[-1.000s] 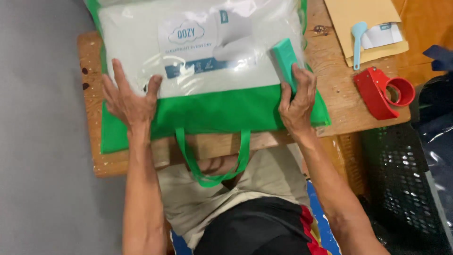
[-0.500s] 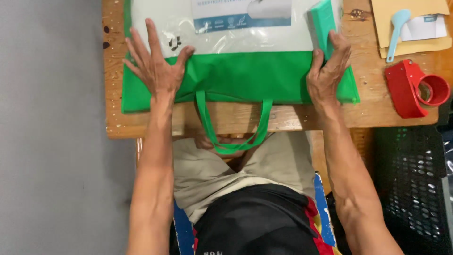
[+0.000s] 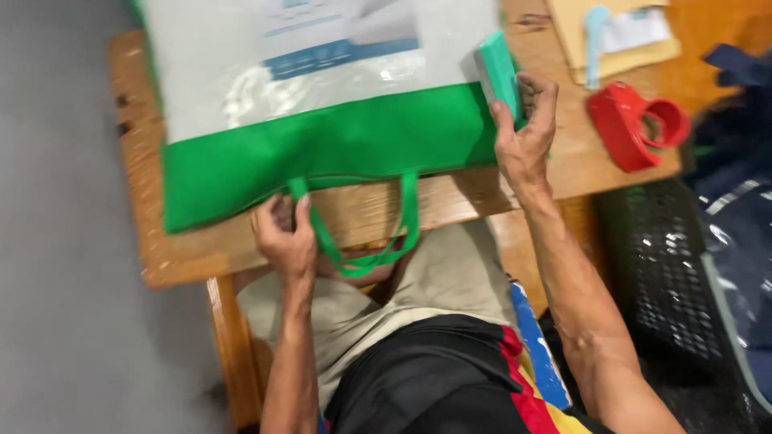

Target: Packaging a pillow into a green bag and sealing it with a small component

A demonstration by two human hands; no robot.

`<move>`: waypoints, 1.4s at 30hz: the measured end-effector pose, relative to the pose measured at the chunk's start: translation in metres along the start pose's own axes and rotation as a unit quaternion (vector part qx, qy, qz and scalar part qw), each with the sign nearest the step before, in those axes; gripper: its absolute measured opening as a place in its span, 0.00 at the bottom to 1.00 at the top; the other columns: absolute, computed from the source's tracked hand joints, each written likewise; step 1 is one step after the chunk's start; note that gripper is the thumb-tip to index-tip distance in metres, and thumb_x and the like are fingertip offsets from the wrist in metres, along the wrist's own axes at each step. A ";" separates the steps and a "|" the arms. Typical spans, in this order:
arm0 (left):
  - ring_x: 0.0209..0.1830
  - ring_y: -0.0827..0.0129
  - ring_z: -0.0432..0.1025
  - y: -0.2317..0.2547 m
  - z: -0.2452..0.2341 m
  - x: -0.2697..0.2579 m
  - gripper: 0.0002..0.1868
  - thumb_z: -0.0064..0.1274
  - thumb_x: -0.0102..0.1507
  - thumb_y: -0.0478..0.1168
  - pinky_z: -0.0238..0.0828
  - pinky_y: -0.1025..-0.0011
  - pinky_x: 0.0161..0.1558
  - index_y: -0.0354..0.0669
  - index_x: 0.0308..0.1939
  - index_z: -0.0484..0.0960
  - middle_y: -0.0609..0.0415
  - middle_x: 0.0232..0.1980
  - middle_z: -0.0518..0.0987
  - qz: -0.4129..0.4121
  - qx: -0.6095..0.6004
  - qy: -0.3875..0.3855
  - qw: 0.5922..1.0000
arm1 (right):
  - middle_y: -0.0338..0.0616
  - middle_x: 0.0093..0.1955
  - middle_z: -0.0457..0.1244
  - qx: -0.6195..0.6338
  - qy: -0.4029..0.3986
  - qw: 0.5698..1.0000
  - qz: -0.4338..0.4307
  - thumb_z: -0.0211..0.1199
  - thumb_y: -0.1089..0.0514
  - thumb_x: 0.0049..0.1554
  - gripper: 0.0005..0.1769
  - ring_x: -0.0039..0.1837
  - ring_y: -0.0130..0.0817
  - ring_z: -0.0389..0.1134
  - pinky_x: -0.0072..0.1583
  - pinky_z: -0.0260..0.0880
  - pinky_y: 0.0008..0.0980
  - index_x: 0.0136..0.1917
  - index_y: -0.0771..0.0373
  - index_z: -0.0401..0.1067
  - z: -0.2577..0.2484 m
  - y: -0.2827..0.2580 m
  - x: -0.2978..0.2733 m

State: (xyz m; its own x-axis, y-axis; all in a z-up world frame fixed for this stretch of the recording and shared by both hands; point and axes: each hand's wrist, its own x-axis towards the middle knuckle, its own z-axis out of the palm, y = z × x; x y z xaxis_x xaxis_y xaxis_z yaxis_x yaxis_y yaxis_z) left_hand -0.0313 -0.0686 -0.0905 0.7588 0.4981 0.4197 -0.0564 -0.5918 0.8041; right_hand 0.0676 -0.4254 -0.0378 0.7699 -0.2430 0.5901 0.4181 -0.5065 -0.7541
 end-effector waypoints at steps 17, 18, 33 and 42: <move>0.32 0.53 0.74 -0.019 0.012 -0.024 0.17 0.71 0.56 0.46 0.71 0.61 0.36 0.46 0.33 0.76 0.54 0.30 0.72 0.015 0.153 -0.011 0.988 | 0.54 0.65 0.60 -0.002 -0.212 0.952 -0.220 0.66 0.66 0.56 0.29 0.67 0.55 0.63 0.68 0.63 0.51 0.71 0.63 0.69 0.075 -0.097 -0.075; 0.34 0.53 0.75 -0.018 0.015 -0.024 0.16 0.71 0.55 0.44 0.72 0.62 0.38 0.46 0.34 0.76 0.53 0.32 0.73 0.001 0.141 -0.020 0.990 | 0.53 0.64 0.61 0.003 -0.216 0.952 -0.218 0.64 0.63 0.59 0.26 0.65 0.54 0.65 0.66 0.64 0.50 0.71 0.62 0.69 0.085 -0.100 -0.081; 0.34 0.73 0.73 -0.010 0.010 -0.029 0.18 0.65 0.61 0.40 0.72 0.76 0.39 0.41 0.46 0.70 0.52 0.36 0.79 -0.205 -0.107 -0.092 0.969 | 0.53 0.53 0.57 -0.328 -0.107 0.930 0.128 0.61 0.65 0.57 0.22 0.54 0.46 0.62 0.49 0.71 0.40 0.64 0.59 0.61 -0.032 0.081 0.075; 0.36 0.69 0.77 -0.011 0.000 -0.028 0.17 0.51 0.68 0.34 0.76 0.76 0.41 0.36 0.61 0.72 0.44 0.47 0.83 -0.247 -0.234 -0.153 0.928 | 0.56 0.58 0.56 -0.451 -0.199 0.848 0.196 0.67 0.39 0.62 0.25 0.59 0.56 0.58 0.60 0.64 0.57 0.57 0.62 0.69 -0.031 0.096 0.104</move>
State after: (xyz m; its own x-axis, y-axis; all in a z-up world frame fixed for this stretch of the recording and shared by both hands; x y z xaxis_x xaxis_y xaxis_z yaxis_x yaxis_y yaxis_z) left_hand -0.0515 -0.0760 -0.1113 0.9114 0.3900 -0.1312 0.1270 0.0368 0.9912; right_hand 0.1735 -0.5250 -0.0400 0.9411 -0.3317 0.0657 -0.3084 -0.9215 -0.2361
